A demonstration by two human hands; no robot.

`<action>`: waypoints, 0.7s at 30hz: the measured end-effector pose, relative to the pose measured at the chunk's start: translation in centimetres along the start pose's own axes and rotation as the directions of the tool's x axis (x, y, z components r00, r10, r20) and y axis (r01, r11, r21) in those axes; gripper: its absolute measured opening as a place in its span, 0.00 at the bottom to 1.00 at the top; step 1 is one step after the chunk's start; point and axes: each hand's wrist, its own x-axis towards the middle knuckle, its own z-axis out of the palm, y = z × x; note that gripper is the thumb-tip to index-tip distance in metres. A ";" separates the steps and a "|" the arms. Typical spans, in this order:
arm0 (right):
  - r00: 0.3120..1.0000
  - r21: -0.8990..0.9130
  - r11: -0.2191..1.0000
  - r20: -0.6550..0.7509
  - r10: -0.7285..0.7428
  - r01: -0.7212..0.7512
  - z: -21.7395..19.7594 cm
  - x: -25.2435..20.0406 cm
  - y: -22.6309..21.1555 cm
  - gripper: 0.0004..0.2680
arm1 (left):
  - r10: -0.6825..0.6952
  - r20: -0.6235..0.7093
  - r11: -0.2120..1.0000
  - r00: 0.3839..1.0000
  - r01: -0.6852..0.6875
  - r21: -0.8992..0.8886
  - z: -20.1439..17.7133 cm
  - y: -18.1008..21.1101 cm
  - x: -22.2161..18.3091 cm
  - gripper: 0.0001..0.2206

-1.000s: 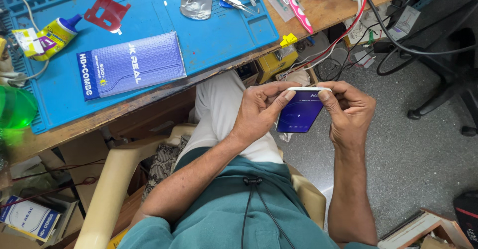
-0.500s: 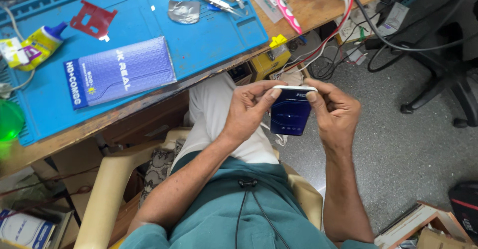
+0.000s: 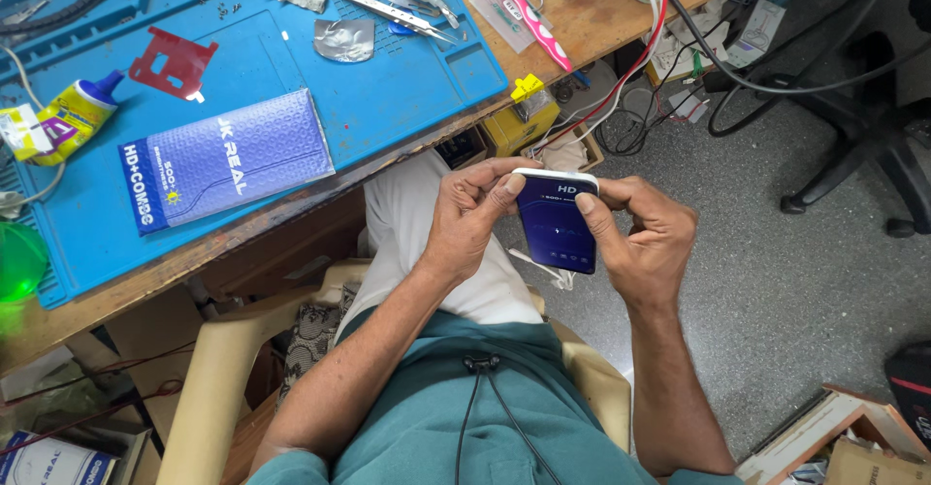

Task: The person holds a smartphone connected to a power source and navigates the screen. They then place the phone on a workbench and use a screwdriver to unscrew components from the back of the device, removing a small black part.

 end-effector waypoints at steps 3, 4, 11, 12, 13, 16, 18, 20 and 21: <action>0.998 -0.051 0.997 -0.013 -0.065 0.064 0.1 -0.1 -0.2 0.04 | -0.021 0.050 0.998 0.999 0.024 -0.058 -0.1 0.0 0.2 0.16; 0.997 -0.068 0.995 -0.017 -0.073 0.072 0.1 -0.1 -0.2 0.04 | -0.030 0.072 0.996 0.997 0.036 -0.086 -0.1 0.1 0.3 0.16; 0.967 0.016 0.969 -0.055 0.248 -0.248 0.3 1.3 -0.1 0.06 | -0.084 0.122 0.996 0.989 0.083 0.014 -0.7 -1.2 1.5 0.12; 0.964 0.141 0.955 -0.010 0.266 -0.262 0.3 1.7 -0.3 0.07 | -0.083 0.107 0.997 0.991 0.081 0.014 -0.6 -1.3 1.6 0.12; 0.960 0.264 0.923 0.036 0.279 -0.279 0.2 2.1 -0.5 0.09 | -0.082 0.091 0.997 0.993 0.080 0.015 -0.6 -1.2 1.6 0.12; 0.923 0.333 0.861 0.154 0.354 -0.386 -0.7 1.4 -0.2 0.11 | -0.068 0.062 0.995 0.996 0.072 -0.073 -0.5 -0.7 2.4 0.10; 0.891 0.298 0.844 0.239 0.387 -0.447 -1.7 0.4 1.2 0.10 | -0.094 0.014 0.994 0.996 0.094 -0.048 -0.4 0.0 2.9 0.11; 0.852 0.275 0.826 0.345 0.393 -0.492 -2.0 -1.2 2.8 0.08 | -0.107 -0.018 0.994 0.994 0.107 -0.002 0.1 0.3 3.5 0.13; 0.864 0.317 0.816 0.321 0.388 -0.484 -2.2 -1.7 3.5 0.08 | -0.107 -0.024 0.994 0.994 0.107 0.033 0.5 0.3 3.9 0.13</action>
